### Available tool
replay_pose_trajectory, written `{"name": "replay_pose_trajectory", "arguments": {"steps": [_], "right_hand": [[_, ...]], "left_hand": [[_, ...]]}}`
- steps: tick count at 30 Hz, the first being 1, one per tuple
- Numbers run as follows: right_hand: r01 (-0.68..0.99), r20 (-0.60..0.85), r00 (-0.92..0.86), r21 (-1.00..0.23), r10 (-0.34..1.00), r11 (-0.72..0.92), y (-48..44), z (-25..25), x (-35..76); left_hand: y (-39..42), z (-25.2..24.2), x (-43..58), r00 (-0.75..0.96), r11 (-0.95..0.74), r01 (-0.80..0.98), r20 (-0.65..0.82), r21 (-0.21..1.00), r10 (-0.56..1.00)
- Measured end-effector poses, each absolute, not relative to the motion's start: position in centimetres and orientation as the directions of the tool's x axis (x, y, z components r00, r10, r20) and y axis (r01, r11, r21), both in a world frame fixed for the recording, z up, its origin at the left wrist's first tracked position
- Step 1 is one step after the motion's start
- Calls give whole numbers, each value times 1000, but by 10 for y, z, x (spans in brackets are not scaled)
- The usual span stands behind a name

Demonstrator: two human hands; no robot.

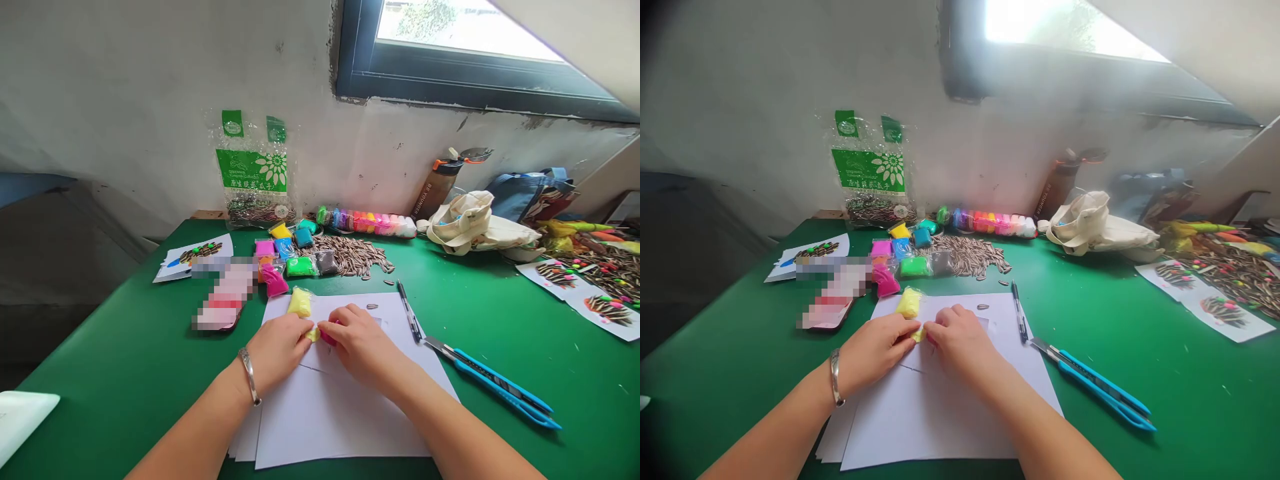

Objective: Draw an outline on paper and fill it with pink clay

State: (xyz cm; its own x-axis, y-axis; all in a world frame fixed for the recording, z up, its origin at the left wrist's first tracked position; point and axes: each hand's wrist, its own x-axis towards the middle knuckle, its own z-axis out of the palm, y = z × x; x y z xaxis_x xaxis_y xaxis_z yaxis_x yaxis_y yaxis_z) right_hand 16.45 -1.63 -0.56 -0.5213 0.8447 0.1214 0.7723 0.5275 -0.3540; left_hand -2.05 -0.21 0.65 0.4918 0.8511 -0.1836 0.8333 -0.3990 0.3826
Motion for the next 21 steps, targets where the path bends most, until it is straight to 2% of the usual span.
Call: {"name": "replay_pose_trajectory", "arguments": {"steps": [7, 17, 21], "right_hand": [[809, 193, -432, -349, 881, 473, -13, -11, 164], [789, 118, -498, -350, 859, 505, -13, -19, 160], [789, 96, -500, -358, 861, 499, -13, -16, 161]], "left_hand": [[-4, 3, -17, 456, -388, 856, -143, 343, 879], [-5, -3, -11, 404, -350, 880, -121, 320, 907], [-5, -2, -11, 380, -320, 877, -108, 357, 919]]}}
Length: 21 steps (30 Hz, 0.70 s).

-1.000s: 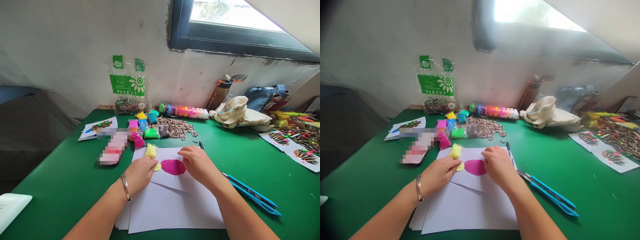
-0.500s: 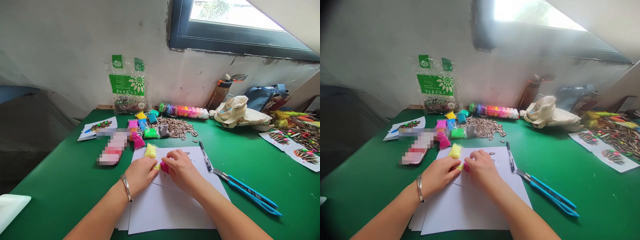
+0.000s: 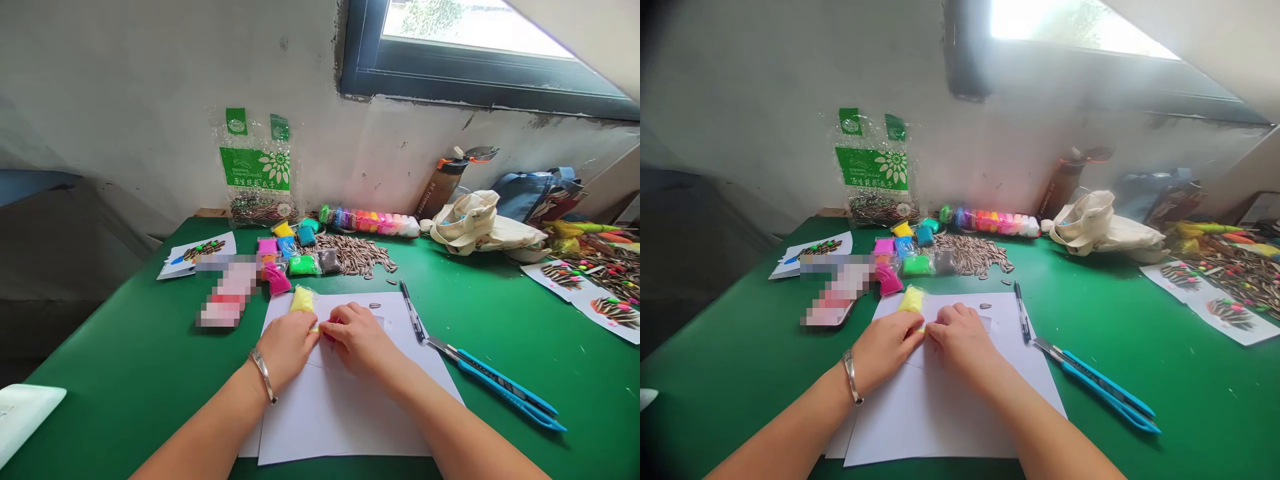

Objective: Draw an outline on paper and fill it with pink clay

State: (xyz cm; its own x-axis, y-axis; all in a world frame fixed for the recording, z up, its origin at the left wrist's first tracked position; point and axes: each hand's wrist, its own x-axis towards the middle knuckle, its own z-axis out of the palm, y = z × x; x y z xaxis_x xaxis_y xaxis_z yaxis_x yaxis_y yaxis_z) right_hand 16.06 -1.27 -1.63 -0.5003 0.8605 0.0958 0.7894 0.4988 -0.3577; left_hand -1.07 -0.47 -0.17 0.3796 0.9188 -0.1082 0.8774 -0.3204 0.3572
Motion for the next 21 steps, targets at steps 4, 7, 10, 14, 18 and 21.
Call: {"name": "replay_pose_trajectory", "arguments": {"steps": [4, 7, 10, 14, 18, 21], "right_hand": [[774, 85, -483, -423, 871, 471, -11, -11, 163], [767, 81, -477, -446, 875, 460, -10, -9, 164], [779, 65, -481, -425, 874, 461, -11, -8, 163], [790, 69, -481, -399, 874, 466, -12, -9, 162], [799, 56, -474, -392, 879, 456, -12, -9, 161], [804, 46, -471, -389, 881, 450, -11, -9, 161]], "left_hand": [[-2, 2, -12, 366, -265, 847, -144, 461, 919], [-1, 3, -12, 358, -249, 845, -154, 474, 921], [-1, 1, -9, 338, -255, 873, -139, 417, 931], [-3, -1, -4, 331, -265, 893, -130, 365, 935], [-5, -3, -2, 316, -261, 903, -116, 342, 941], [-5, -3, -4, 305, -250, 904, -112, 346, 946]]}}
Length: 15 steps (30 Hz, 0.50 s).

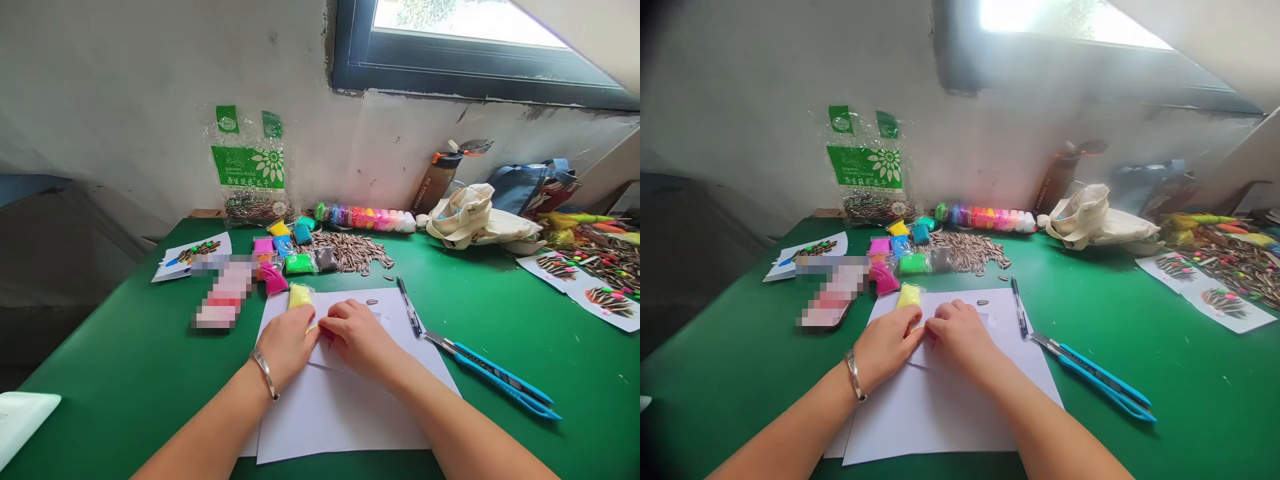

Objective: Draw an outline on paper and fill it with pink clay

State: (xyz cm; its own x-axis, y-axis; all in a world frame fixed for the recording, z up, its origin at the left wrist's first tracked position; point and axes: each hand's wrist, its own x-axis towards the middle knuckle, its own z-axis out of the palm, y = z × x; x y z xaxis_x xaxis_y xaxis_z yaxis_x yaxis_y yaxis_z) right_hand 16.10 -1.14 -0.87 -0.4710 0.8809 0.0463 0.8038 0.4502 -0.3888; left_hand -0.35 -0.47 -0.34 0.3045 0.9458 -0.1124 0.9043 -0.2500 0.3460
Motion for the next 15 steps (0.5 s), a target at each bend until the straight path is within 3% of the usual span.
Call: {"name": "replay_pose_trajectory", "arguments": {"steps": [5, 15], "right_hand": [[804, 42, -472, -388, 881, 449, -10, -10, 162], [801, 52, -473, -391, 880, 453, -11, -10, 163]], "left_hand": [[-3, -1, -7, 325, -232, 870, -153, 436, 933], [-5, -5, -1, 276, -228, 923, -118, 311, 954]]}}
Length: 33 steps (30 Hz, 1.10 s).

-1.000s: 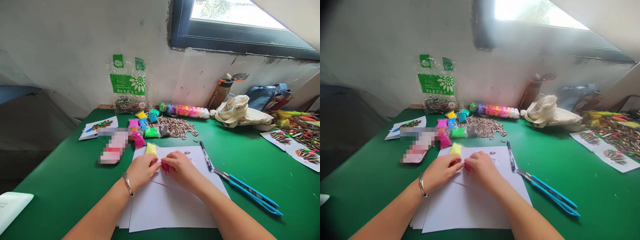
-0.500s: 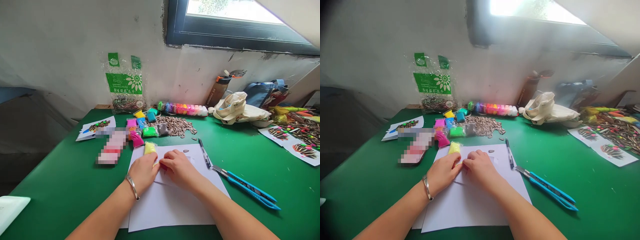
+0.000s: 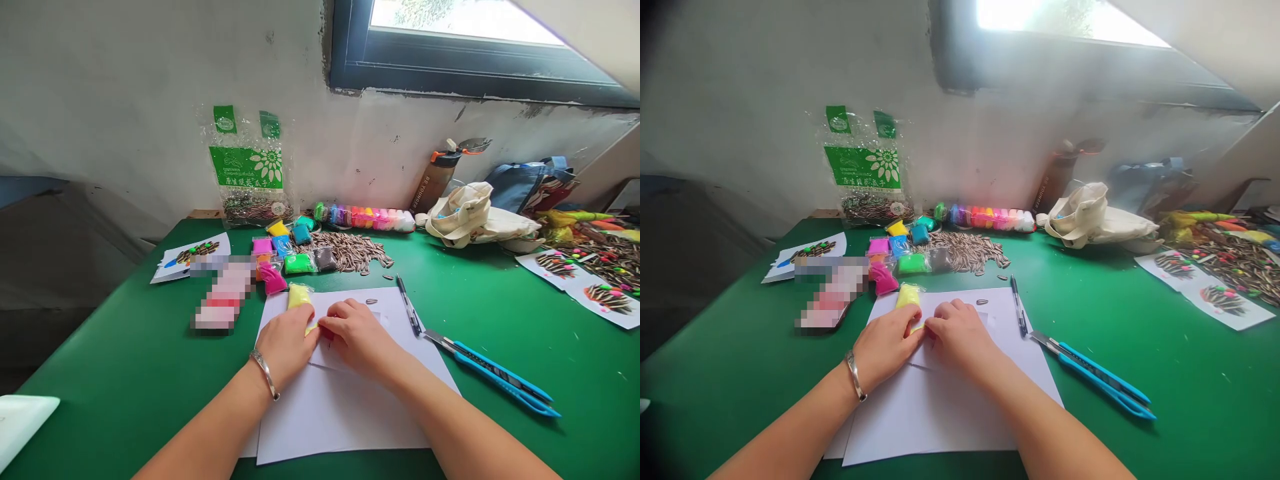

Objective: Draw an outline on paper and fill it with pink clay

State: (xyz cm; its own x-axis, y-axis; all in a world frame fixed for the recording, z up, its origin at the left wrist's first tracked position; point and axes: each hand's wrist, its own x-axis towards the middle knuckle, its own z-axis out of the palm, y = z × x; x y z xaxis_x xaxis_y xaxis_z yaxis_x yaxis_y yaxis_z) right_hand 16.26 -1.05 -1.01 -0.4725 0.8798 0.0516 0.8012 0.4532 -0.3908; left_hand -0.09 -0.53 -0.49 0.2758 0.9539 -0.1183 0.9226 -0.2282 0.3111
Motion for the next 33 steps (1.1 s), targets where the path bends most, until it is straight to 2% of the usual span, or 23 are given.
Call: {"name": "replay_pose_trajectory", "arguments": {"steps": [6, 13, 16, 21, 33], "right_hand": [[805, 45, -471, -386, 881, 450, -12, -10, 162], [803, 43, -475, -387, 879, 453, -10, -11, 162], [806, 16, -479, -388, 878, 447, -10, -6, 162], [805, -9, -496, -379, 869, 456, -15, 2, 163], [811, -22, -545, -264, 838, 521, -20, -1, 162]], "left_hand": [[-5, -2, -1, 275, -222, 922, -133, 319, 952], [1, 5, -14, 348, -206, 827, -189, 524, 918], [2, 7, -21, 378, -207, 800, -205, 563, 903], [2, 11, -26, 436, -246, 795, -241, 554, 867], [0, 12, -26, 502, -341, 787, -212, 514, 838]]}}
